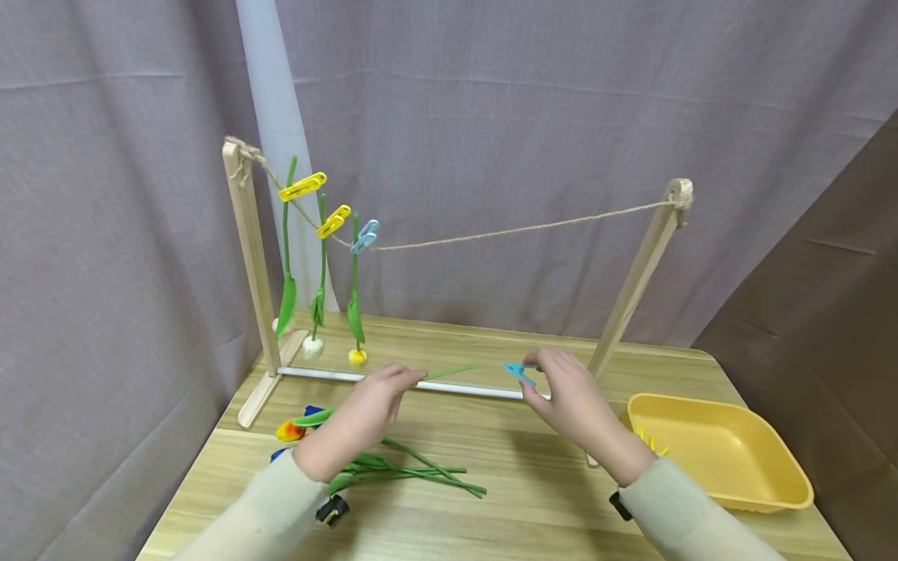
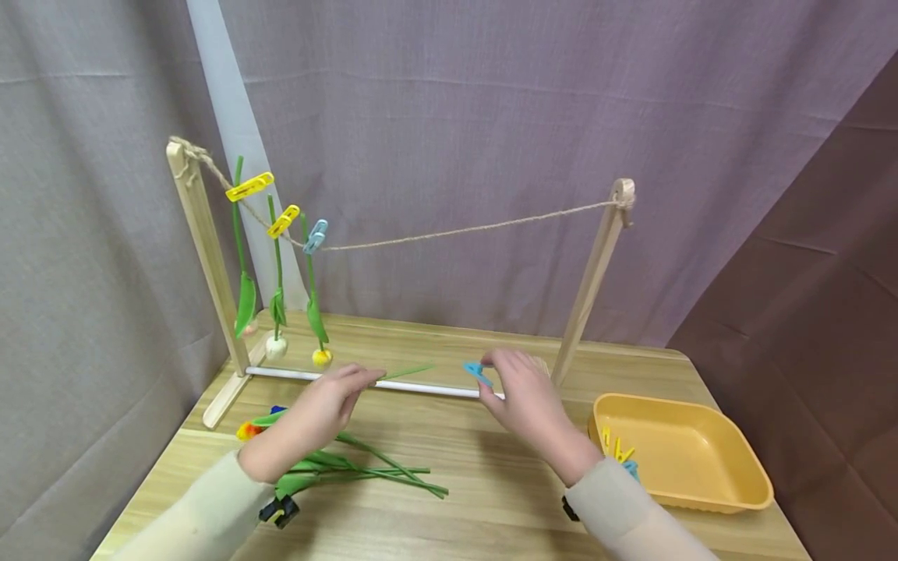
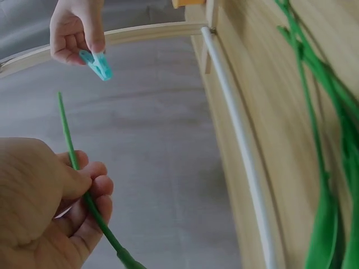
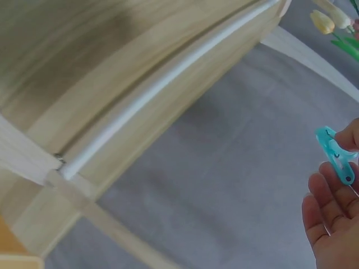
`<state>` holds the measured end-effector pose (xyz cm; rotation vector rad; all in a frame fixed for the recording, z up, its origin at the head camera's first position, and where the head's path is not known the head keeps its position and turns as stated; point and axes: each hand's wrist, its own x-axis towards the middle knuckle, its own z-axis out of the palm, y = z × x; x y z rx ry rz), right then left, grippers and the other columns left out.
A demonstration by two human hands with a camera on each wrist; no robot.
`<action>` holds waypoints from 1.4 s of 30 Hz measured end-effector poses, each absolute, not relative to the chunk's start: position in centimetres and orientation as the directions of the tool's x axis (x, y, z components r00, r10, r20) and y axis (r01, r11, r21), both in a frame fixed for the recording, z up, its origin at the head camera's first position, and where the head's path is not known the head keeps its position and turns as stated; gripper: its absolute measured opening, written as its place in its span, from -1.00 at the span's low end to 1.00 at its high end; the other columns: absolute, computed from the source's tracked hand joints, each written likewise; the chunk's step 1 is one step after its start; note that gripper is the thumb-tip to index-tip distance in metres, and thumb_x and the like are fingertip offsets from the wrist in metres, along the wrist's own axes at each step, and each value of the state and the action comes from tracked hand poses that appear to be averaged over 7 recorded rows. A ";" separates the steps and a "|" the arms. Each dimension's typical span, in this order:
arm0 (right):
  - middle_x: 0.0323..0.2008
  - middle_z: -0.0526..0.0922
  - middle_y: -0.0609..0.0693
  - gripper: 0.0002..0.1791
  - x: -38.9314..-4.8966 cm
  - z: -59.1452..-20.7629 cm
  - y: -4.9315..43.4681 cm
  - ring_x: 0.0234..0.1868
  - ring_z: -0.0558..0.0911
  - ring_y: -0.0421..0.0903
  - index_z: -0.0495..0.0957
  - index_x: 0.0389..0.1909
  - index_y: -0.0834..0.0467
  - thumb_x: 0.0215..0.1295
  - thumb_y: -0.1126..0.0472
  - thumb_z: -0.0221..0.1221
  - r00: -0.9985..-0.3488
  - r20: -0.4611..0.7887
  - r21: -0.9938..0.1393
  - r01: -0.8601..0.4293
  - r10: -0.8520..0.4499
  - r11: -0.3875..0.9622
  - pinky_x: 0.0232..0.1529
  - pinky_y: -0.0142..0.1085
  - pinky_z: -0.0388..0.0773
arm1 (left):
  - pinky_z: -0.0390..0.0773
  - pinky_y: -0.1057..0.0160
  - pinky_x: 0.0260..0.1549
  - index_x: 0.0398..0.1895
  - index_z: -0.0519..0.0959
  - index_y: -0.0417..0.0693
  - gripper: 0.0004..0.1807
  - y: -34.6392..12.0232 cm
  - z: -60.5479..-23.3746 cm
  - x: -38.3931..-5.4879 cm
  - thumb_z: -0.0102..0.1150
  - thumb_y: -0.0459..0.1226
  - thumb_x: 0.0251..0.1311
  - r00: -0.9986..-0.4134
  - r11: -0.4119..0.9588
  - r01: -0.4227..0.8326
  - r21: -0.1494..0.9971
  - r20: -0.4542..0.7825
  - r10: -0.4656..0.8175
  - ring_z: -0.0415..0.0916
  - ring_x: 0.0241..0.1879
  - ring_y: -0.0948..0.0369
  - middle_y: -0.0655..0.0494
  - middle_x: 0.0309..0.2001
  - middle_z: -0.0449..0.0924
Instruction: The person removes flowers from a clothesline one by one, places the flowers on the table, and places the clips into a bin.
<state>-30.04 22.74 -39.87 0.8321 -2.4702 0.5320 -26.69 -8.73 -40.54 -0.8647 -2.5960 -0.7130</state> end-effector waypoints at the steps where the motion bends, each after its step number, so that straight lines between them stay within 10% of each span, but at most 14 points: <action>1: -0.21 0.62 0.01 -0.71 -30.0 -40.2 23.1 -0.14 0.58 -0.01 0.52 -0.14 0.17 0.15 0.21 0.31 -0.705 0.548 -0.212 -0.638 -0.450 0.741 -0.07 -0.09 0.52 | 0.60 0.24 -0.16 0.16 0.55 -0.11 -0.60 -8.7 -40.8 -26.6 -0.01 -0.54 0.31 -0.774 0.698 0.622 0.355 0.416 0.478 0.55 -0.16 0.19 0.12 -0.15 0.61; 22: -0.19 0.61 0.06 -0.68 -28.1 -43.5 31.1 -0.16 0.58 0.06 0.51 -0.07 0.19 0.18 0.24 0.31 -0.838 0.480 -0.319 -0.443 -0.260 0.838 -0.26 0.00 0.58 | 0.60 0.29 -0.17 0.09 0.57 -0.20 -0.55 -7.8 -44.6 -25.8 0.04 -0.62 0.13 -0.753 0.688 0.657 0.309 0.307 0.581 0.55 -0.17 0.17 0.04 -0.17 0.61; 29: -0.23 0.62 0.13 -0.64 -27.7 -44.1 33.3 -0.25 0.60 0.09 0.49 -0.06 0.24 0.14 0.26 0.33 -0.845 0.489 -0.307 -0.397 -0.214 0.865 -0.57 -0.29 0.43 | 0.59 0.37 -0.17 0.02 0.62 -0.17 -0.65 -7.5 -45.5 -25.5 0.11 -0.55 0.20 -0.758 0.689 0.652 0.316 0.293 0.583 0.56 -0.19 0.22 0.09 -0.19 0.62; 42: -0.22 0.62 0.17 -0.65 -27.2 -45.4 36.6 -0.22 0.58 0.12 0.51 -0.04 0.26 0.19 0.23 0.28 -0.881 0.459 -0.350 -0.299 -0.116 0.888 -0.46 -0.08 0.49 | 0.58 0.33 -0.15 -0.05 0.65 -0.13 -0.70 -7.2 -47.9 -25.2 0.12 -0.52 0.18 -0.743 0.681 0.669 0.300 0.249 0.621 0.56 -0.21 0.24 0.11 -0.22 0.63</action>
